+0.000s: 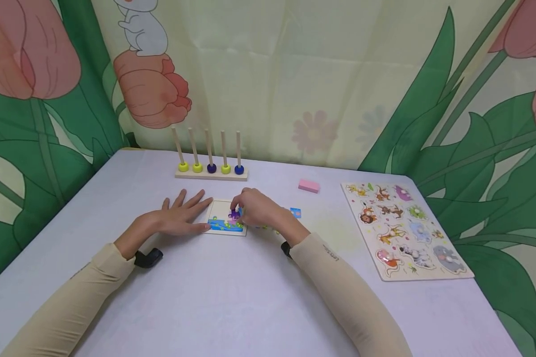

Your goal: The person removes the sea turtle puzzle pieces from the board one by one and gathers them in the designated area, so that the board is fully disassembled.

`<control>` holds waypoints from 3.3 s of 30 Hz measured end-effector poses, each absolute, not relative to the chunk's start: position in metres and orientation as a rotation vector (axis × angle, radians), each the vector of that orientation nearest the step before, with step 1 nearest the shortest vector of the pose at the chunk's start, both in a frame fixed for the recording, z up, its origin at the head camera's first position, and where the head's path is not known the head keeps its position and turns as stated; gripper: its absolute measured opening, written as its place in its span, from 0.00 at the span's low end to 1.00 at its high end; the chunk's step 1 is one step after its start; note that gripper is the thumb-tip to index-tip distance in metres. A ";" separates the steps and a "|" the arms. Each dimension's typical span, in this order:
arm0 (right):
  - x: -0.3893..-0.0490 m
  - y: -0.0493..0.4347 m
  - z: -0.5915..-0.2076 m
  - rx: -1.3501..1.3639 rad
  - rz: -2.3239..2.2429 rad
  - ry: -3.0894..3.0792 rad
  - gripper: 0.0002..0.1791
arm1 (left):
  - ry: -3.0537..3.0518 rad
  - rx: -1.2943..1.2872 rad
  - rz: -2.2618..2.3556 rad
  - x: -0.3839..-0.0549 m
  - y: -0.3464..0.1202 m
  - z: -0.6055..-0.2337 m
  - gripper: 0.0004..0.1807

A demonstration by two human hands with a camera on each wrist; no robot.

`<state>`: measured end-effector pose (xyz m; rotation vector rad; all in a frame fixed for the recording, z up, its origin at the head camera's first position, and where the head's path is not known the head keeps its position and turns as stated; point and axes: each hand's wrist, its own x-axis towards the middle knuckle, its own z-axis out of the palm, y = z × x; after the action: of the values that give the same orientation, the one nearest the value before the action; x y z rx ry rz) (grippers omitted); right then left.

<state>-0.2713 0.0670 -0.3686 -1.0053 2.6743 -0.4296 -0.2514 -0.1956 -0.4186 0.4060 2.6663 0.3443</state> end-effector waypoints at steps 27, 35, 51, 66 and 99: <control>-0.248 0.165 -0.379 -0.715 -0.744 2.773 0.18 | 2.656 0.401 0.376 -0.242 -0.192 -0.405 0.51; -0.241 0.198 -0.382 -0.645 -0.718 2.813 0.18 | 2.644 0.406 0.381 -0.236 -0.189 -0.395 0.50; -0.242 0.217 -0.386 -0.653 -0.682 2.770 0.19 | 2.634 0.404 0.388 -0.241 -0.191 -0.395 0.52; -0.247 0.218 -0.387 -0.643 -0.696 2.714 0.18 | 2.628 0.403 0.406 -0.238 -0.192 -0.395 0.54; -0.252 0.112 -0.386 -0.920 -0.819 2.648 0.16 | 2.630 0.412 0.388 -0.241 -0.194 -0.402 0.54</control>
<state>-0.2516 0.1123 -0.3865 -0.9202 2.6480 -0.8189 -0.2413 -0.1942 -0.4016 0.4118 2.6300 0.3880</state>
